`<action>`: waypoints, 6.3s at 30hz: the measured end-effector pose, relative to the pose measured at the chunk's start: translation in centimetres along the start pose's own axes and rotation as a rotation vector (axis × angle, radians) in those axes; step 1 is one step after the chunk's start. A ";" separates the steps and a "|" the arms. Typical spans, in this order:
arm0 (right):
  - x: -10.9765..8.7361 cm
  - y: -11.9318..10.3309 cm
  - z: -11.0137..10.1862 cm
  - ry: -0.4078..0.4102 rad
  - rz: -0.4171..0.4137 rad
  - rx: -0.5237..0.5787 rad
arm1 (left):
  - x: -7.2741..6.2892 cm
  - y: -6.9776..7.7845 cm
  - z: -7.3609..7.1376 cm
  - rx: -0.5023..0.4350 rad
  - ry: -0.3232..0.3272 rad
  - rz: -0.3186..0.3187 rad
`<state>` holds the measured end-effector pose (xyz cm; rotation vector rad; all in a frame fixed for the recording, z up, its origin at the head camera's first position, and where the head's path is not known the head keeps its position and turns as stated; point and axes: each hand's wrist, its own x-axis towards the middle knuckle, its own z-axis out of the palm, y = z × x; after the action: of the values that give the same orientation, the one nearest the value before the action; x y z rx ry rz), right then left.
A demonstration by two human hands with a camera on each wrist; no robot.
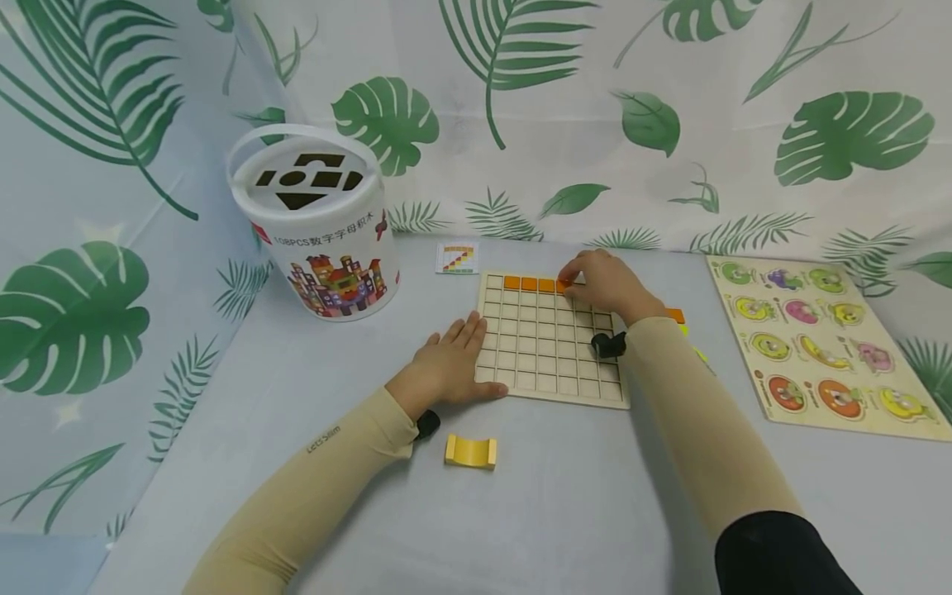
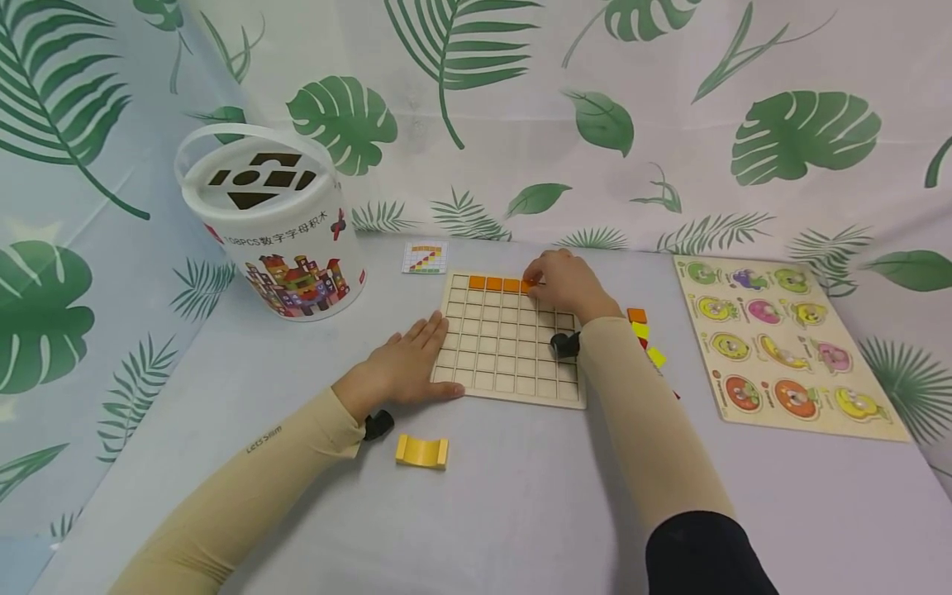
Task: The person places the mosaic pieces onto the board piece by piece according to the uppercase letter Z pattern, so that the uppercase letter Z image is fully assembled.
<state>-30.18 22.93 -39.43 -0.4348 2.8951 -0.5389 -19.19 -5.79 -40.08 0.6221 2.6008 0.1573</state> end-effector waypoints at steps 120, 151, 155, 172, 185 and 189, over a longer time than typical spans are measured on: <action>-1.5 1.0 -1.4 -0.068 0.053 -0.059 | -0.1 0.0 0.0 0.008 -0.012 0.005; -7.8 5.7 -2.2 -0.005 0.108 -0.057 | -0.1 -0.1 -0.1 0.009 -0.011 -0.006; -8.8 6.5 -2.5 -0.014 0.121 -0.073 | 0.0 -0.3 0.0 -0.001 -0.011 -0.009; -12.5 8.5 -3.1 -0.044 0.242 -0.139 | -0.1 0.1 -0.1 0.000 -0.016 0.002; -12.9 8.7 -3.0 -0.016 0.302 -0.088 | 0.1 0.2 0.0 -0.002 -0.019 -0.001; -12.6 8.3 -3.1 0.026 0.290 -0.083 | 0.0 0.2 0.0 -0.015 -0.006 0.009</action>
<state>-21.03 35.32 -38.32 -0.0154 2.9393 -0.3821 -19.14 -5.66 -40.02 0.6284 2.5884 0.1774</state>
